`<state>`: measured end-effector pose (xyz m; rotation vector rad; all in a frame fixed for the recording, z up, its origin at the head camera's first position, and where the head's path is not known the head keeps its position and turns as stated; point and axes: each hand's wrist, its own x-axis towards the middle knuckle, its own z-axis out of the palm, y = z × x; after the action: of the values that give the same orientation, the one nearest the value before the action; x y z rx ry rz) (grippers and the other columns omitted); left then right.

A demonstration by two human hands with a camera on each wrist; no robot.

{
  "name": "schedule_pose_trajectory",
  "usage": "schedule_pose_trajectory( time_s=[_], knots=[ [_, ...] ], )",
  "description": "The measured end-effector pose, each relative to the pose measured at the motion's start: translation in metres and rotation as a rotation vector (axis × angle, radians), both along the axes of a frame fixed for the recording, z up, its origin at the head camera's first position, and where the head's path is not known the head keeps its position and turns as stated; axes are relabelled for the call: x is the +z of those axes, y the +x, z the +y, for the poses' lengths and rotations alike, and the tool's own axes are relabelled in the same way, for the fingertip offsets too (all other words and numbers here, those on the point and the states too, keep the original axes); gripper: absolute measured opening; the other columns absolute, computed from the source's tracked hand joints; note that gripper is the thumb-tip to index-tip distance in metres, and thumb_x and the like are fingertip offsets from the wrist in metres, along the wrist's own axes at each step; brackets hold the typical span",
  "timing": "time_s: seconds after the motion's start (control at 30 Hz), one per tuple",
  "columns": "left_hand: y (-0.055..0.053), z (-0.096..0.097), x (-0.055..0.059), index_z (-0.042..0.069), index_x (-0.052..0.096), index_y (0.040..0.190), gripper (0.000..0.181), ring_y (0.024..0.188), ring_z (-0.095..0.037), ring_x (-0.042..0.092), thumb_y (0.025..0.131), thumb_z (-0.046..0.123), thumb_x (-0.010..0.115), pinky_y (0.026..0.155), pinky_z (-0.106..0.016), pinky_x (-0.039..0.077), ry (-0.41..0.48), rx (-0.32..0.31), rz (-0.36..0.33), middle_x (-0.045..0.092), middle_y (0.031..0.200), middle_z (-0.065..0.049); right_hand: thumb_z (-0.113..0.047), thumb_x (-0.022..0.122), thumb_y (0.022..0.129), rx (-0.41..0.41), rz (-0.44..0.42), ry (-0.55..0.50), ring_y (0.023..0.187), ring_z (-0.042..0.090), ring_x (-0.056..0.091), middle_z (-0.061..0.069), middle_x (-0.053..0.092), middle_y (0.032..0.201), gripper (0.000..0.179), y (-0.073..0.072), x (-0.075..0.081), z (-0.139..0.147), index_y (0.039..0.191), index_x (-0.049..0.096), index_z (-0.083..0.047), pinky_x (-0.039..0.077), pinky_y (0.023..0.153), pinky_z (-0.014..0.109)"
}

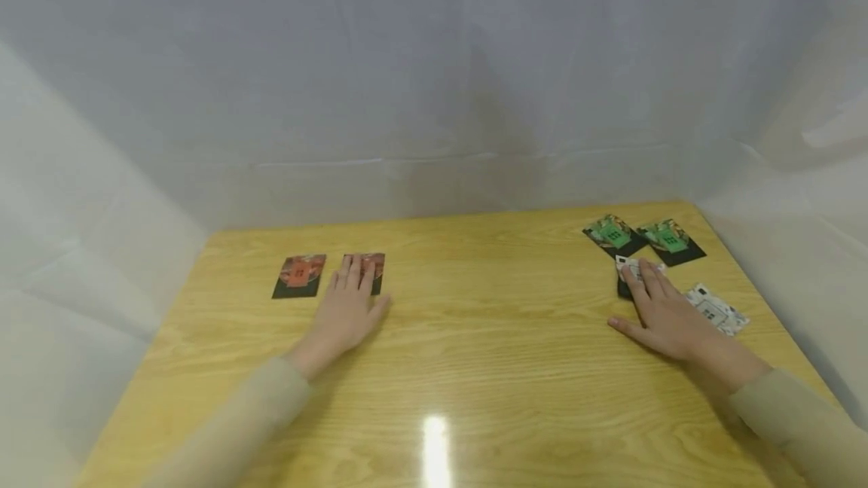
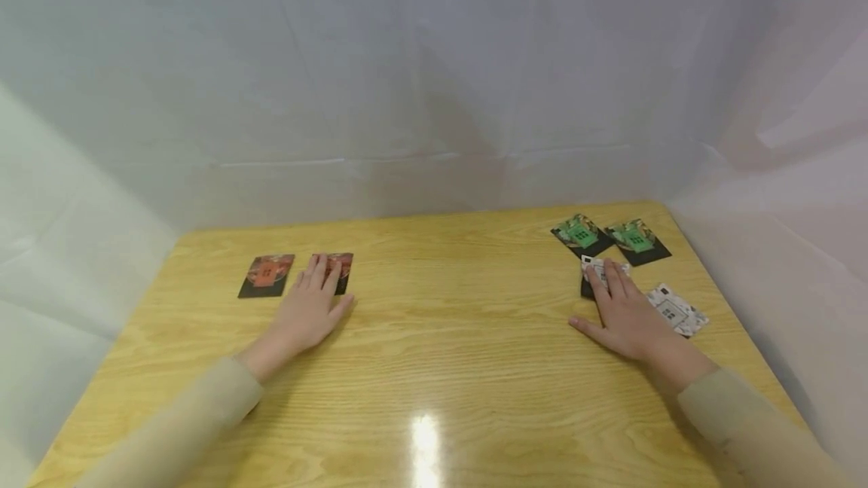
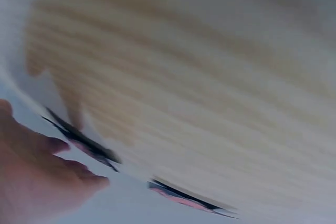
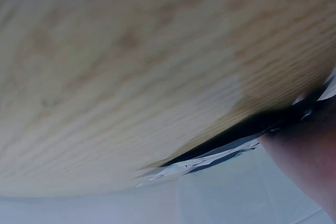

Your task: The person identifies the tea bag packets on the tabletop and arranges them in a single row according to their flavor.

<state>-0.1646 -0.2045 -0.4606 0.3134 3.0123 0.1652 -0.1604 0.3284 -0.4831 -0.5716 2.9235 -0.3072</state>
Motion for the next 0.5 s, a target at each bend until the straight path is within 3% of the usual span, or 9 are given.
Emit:
schedule_pose_trajectory(
  time_s=[0.17,0.3,0.5],
  knots=[
    [0.001,-0.016,-0.002,-0.002,0.022,0.168,0.078,0.165,-0.046,0.008,0.113,0.049,0.044,0.134,-0.061,0.016,-0.01,-0.114,0.041,0.011,0.176,-0.028,-0.058,0.056,0.106,0.002,0.003,-0.001,0.157,0.062,0.01,0.043,0.003,0.17,0.103,0.001,0.002,0.001,0.169,0.002,0.004,0.021,0.124,0.076],
    [-0.002,-0.024,-0.004,0.0,0.021,0.168,0.077,0.166,-0.043,0.01,0.113,0.049,0.042,0.135,-0.057,0.016,-0.025,-0.198,0.036,0.012,0.177,-0.023,-0.058,0.055,0.106,0.0,-0.002,-0.001,0.157,0.063,0.01,0.043,0.003,0.17,0.103,0.002,0.004,0.001,0.169,0.002,0.004,0.021,0.124,0.076],
    [-0.007,-0.029,-0.009,-0.002,0.015,0.169,0.08,0.165,-0.043,0.011,0.113,0.05,0.041,0.135,-0.055,0.017,-0.026,-0.226,0.0,0.009,0.177,-0.024,-0.058,0.055,0.106,-0.005,-0.016,-0.006,0.157,0.062,0.009,0.043,0.002,0.17,0.103,0.003,0.004,0.0,0.169,0.002,0.004,0.019,0.124,0.076]
  ],
)
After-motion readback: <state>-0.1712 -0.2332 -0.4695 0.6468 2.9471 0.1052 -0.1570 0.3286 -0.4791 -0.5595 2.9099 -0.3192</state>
